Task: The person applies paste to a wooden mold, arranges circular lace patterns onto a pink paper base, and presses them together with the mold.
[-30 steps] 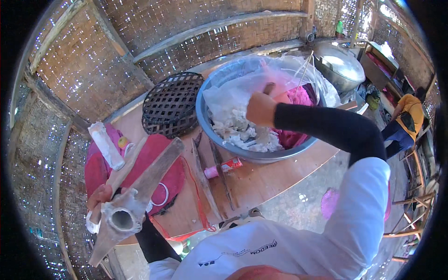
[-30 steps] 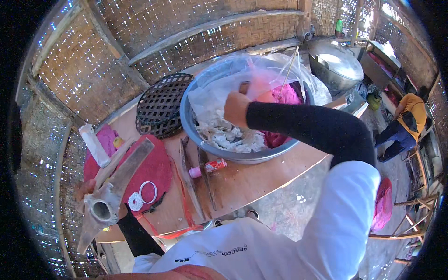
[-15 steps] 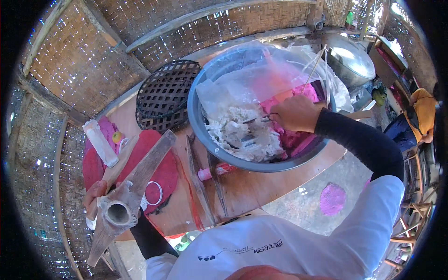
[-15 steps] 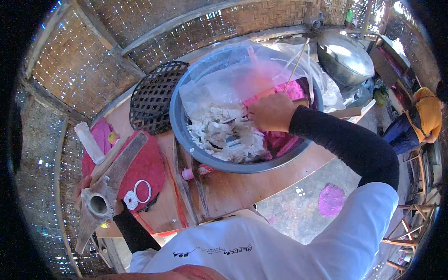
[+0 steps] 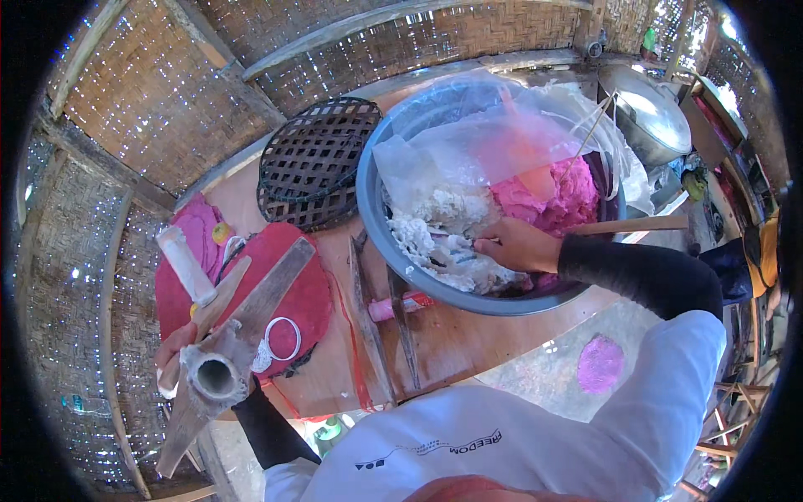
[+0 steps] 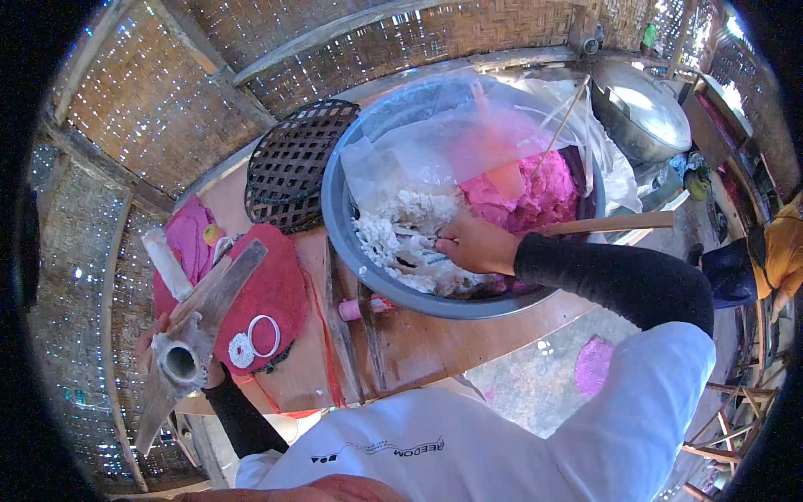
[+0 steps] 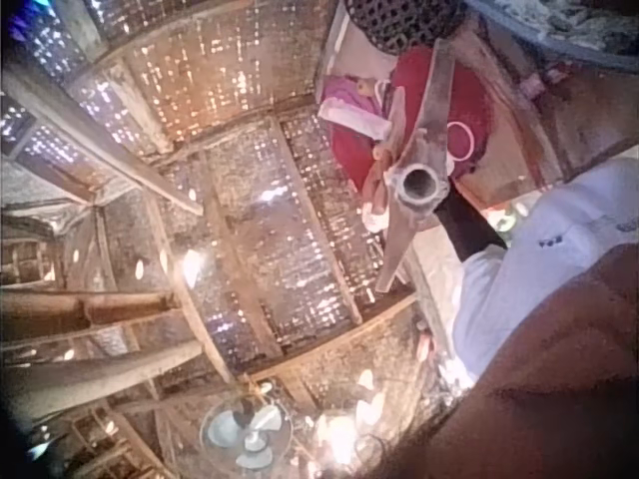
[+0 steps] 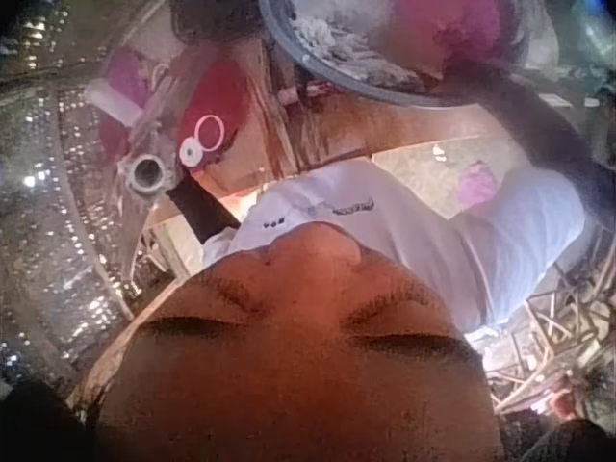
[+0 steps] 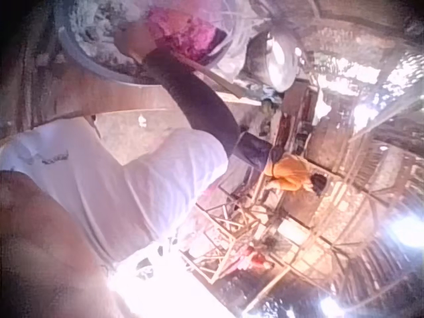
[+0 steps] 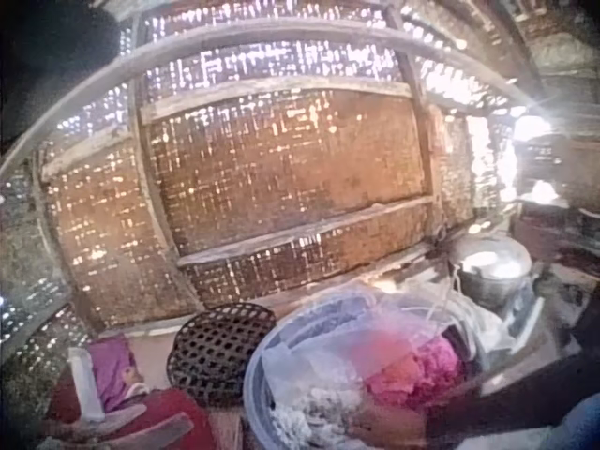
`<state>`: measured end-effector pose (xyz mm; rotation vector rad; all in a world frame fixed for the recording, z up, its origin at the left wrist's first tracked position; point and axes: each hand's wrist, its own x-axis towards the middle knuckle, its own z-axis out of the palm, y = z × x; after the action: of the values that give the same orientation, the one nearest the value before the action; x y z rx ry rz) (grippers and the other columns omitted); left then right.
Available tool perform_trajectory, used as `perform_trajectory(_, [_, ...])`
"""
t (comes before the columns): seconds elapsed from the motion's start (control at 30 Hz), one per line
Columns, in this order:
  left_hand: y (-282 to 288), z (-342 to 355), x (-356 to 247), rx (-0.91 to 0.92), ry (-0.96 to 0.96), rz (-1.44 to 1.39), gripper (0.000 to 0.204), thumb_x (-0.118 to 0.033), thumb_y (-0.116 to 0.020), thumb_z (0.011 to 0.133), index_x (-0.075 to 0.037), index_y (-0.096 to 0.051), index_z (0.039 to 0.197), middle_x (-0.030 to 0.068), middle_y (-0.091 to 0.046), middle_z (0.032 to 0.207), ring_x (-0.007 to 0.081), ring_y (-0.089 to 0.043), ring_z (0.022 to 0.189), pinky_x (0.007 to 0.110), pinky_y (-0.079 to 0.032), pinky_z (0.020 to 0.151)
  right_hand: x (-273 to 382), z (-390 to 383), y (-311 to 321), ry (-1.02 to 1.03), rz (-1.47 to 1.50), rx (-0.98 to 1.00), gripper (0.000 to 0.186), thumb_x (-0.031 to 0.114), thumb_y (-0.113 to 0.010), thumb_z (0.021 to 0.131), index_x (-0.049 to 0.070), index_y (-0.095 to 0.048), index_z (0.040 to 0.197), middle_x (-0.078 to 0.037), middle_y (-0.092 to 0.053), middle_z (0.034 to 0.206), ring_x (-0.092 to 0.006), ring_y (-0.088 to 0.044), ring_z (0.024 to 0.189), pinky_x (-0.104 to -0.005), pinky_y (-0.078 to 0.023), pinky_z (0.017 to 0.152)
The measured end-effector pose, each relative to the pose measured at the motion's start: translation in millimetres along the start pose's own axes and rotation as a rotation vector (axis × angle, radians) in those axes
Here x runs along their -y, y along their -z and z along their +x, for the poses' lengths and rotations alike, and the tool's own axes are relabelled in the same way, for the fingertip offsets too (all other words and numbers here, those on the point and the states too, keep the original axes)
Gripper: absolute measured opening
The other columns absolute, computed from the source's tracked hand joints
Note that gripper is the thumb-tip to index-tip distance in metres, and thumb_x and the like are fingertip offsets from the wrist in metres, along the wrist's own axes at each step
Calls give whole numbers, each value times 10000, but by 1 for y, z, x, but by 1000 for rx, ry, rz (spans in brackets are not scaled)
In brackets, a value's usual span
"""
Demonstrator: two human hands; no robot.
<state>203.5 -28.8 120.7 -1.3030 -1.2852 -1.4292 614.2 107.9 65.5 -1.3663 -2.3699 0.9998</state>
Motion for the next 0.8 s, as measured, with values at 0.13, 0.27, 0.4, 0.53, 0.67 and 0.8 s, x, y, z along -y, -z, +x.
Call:
perform_trajectory(0.13, [-20, -29, 23, 69, -35, 111, 313, -234, -620, 761, 14, -543, 935, 110, -565, 797, 196, -585, 703, 260, -503, 655, 4, -9, 7, 25, 12, -30, 286, 238, -491, 867, -27, -599, 860, -197, -588, 708, -286, -575, 612, -392, -429, 596])
perform_trajectory(0.27, [-53, -23, 21, 228, -38, 17, 270, -167, -660, 713, -24, -541, 908, 92, -531, 832, 184, -555, 733, 248, -464, 660, 20, -18, 37, -77, 177, 136, 265, 219, -481, 884, -23, -585, 906, -110, -518, 585, -147, -510, 540, -299, -411, 530])
perform_trajectory(0.4, [-59, -26, 35, 434, 306, -287, 262, -70, -740, 623, -63, -535, 784, 73, -498, 850, 180, -525, 749, 268, -435, 680, 64, -48, 76, 62, 92, 109, 229, 190, -486, 885, -15, -568, 944, -64, -465, 582, -100, -466, 558, -250, -389, 522])
perform_trajectory(0.53, [-70, 7, -34, 360, 205, -381, 308, -161, -755, 619, -53, -540, 812, 59, -498, 786, 183, -525, 714, 270, -413, 653, 106, -65, 73, 342, 19, -114, 202, 143, -493, 877, -9, -562, 991, -83, -552, 700, -102, -514, 659, -265, -406, 570])
perform_trajectory(0.67, [-62, 10, -19, 552, 248, -576, 410, -100, -727, 665, -52, -395, 900, 61, -537, 795, 140, -542, 707, 260, -449, 629, 152, -60, 60, 423, -140, -149, 206, 126, -520, 850, 2, -568, 1008, -108, -611, 787, -188, -578, 642, -307, -437, 584])
perform_trajectory(0.8, [-48, 28, -23, 444, 186, -650, 302, -196, -741, 637, -64, -507, 777, 64, -546, 686, 217, -545, 615, 327, -416, 563, 222, -43, 32, 503, -699, -366, 190, 169, -526, 823, 33, -574, 947, -87, -598, 723, -253, -579, 549, -376, -438, 500])
